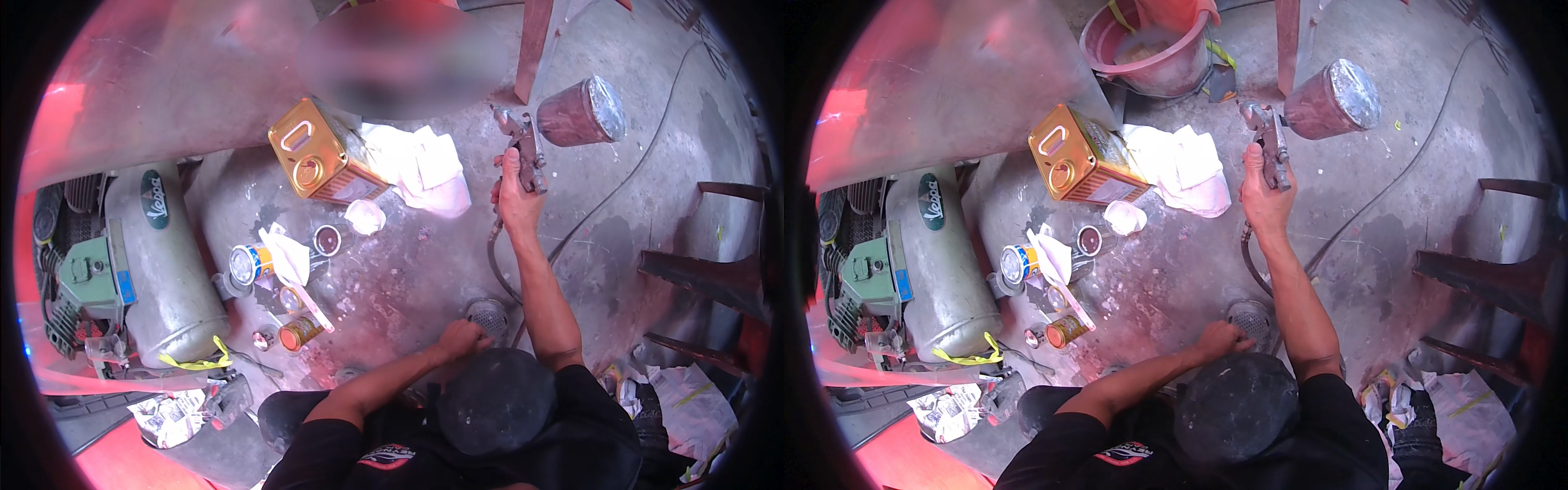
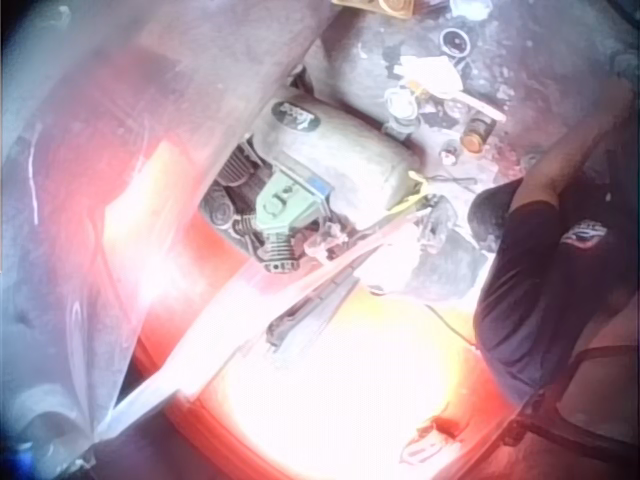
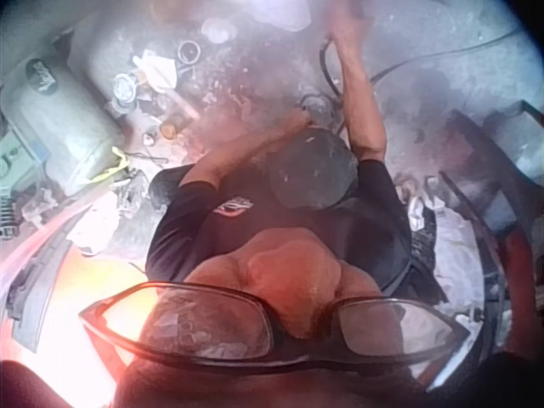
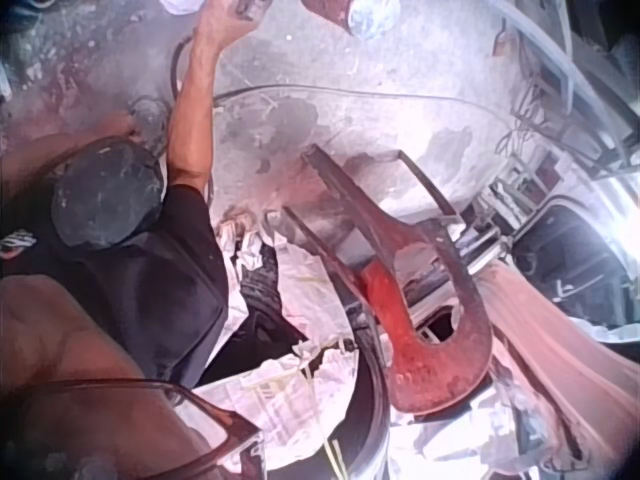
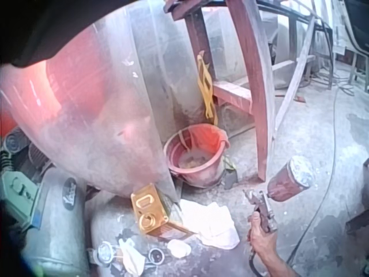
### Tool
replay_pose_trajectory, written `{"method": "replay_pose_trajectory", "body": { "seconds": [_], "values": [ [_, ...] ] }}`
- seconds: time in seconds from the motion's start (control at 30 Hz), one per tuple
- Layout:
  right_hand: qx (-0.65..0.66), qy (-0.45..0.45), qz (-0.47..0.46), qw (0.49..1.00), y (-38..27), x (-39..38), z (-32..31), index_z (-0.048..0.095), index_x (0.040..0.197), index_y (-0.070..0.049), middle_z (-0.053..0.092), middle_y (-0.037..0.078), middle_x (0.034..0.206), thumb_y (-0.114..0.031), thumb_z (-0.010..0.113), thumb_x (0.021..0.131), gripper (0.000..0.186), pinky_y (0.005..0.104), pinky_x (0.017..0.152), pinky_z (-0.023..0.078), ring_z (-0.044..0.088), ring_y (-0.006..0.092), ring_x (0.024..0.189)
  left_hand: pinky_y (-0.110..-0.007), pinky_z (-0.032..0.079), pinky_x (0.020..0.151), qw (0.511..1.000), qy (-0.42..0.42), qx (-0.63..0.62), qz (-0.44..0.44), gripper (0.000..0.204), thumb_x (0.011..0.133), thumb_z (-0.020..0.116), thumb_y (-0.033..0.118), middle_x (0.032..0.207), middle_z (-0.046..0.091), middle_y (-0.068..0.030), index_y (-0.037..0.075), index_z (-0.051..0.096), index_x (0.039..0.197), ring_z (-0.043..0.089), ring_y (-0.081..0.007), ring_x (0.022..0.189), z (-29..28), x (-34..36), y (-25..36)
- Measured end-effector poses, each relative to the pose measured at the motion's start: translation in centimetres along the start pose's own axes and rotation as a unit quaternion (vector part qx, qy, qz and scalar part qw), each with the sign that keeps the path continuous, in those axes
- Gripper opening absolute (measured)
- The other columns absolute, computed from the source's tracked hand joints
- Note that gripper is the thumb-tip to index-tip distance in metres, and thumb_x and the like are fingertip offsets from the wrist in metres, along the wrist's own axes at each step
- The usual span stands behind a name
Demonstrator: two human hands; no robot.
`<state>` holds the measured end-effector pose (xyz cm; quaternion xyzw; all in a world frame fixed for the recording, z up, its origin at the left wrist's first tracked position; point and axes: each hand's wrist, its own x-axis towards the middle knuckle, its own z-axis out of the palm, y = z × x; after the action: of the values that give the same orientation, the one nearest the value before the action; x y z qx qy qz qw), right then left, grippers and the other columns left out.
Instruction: The person sits on the floor and pours a liquid from a large can into a smaller metal cup. They then use a flat stick to stir the contents of the cup thoroughly.
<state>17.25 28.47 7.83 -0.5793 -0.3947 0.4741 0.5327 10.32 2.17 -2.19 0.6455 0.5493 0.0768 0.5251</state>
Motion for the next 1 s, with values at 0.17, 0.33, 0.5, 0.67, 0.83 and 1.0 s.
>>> {"method": "replay_pose_trajectory", "body": {
  "seconds": [0.17, 0.33, 0.5, 0.67, 0.83, 1.0],
  "values": [
    [-0.042, 0.003, -0.004, 0.999, 0.6, 0.1, 0.4, 0.066, 0.091, -0.001, 0.058, 0.002, 0.063, -0.049, 0.063, 0.099, 0.049, 0.0281, 0.043, 0.041, 0.054, 0.0105, 0.046, -0.054, 0.050, 0.069, 1.000, -0.010, 0.012, -0.001, 0.040, 0.091, 0.067, 0.042, 0.072, 0.066, -0.0218, 0.007, 0.072, 0.073, 0.065, -0.0436, 0.071, 0.0, 0.0, 0.0],
    [-0.076, -0.003, -0.045, 0.996, 2.8, 0.7, 0.7, 0.066, 0.090, 0.000, 0.058, 0.002, 0.062, -0.050, 0.067, 0.096, 0.050, 0.0284, 0.043, 0.040, 0.053, 0.0111, 0.046, -0.053, 0.051, 0.069, 1.000, -0.013, 0.022, -0.006, 0.038, 0.091, 0.067, 0.041, 0.073, 0.067, -0.0203, 0.008, 0.074, 0.075, 0.066, -0.0423, 0.072, -0.1, 0.0, 0.0],
    [-0.061, -0.060, 0.015, 0.996, 2.2, -0.4, 0.5, 0.065, 0.089, 0.000, 0.058, 0.003, 0.062, -0.050, 0.066, 0.097, 0.050, 0.0285, 0.043, 0.040, 0.053, 0.0110, 0.046, -0.051, 0.054, 0.073, 0.998, -0.039, 0.025, -0.035, 0.032, 0.089, 0.068, 0.039, 0.077, 0.070, -0.0183, 0.009, 0.076, 0.080, 0.068, -0.0404, 0.077, -0.4, 0.1, 0.3],
    [-0.062, -0.041, 0.000, 0.997, 2.5, -0.2, 0.7, 0.066, 0.088, -0.001, 0.057, 0.002, 0.059, -0.051, 0.064, 0.097, 0.051, 0.0282, 0.043, 0.039, 0.053, 0.0107, 0.046, -0.053, 0.051, 0.068, 1.000, -0.012, 0.010, -0.012, 0.038, 0.091, 0.067, 0.042, 0.071, 0.067, -0.0198, 0.009, 0.074, 0.075, 0.066, -0.0421, 0.071, 0.2, 0.0, -0.4],
    [-0.073, -0.001, -0.014, 0.997, 2.5, 0.4, 0.8, 0.066, 0.087, -0.002, 0.056, 0.002, 0.058, -0.051, 0.064, 0.097, 0.051, 0.0283, 0.043, 0.039, 0.053, 0.0105, 0.046, -0.054, 0.049, 0.066, 1.000, 0.005, -0.006, 0.002, 0.040, 0.091, 0.067, 0.043, 0.069, 0.065, -0.0207, 0.008, 0.073, 0.072, 0.064, -0.0432, 0.069, 0.4, 0.0, -0.4],
    [-0.070, -0.004, -0.021, 0.997, 3.2, 0.3, 0.8, 0.066, 0.086, -0.002, 0.056, 0.001, 0.057, -0.053, 0.064, 0.097, 0.052, 0.0286, 0.042, 0.038, 0.053, 0.0109, 0.045, -0.054, 0.049, 0.066, 1.000, 0.006, -0.007, 0.002, 0.040, 0.091, 0.067, 0.043, 0.070, 0.065, -0.0212, 0.008, 0.072, 0.071, 0.064, -0.0434, 0.069, 0.2, 0.0, -0.2]
  ]
}}
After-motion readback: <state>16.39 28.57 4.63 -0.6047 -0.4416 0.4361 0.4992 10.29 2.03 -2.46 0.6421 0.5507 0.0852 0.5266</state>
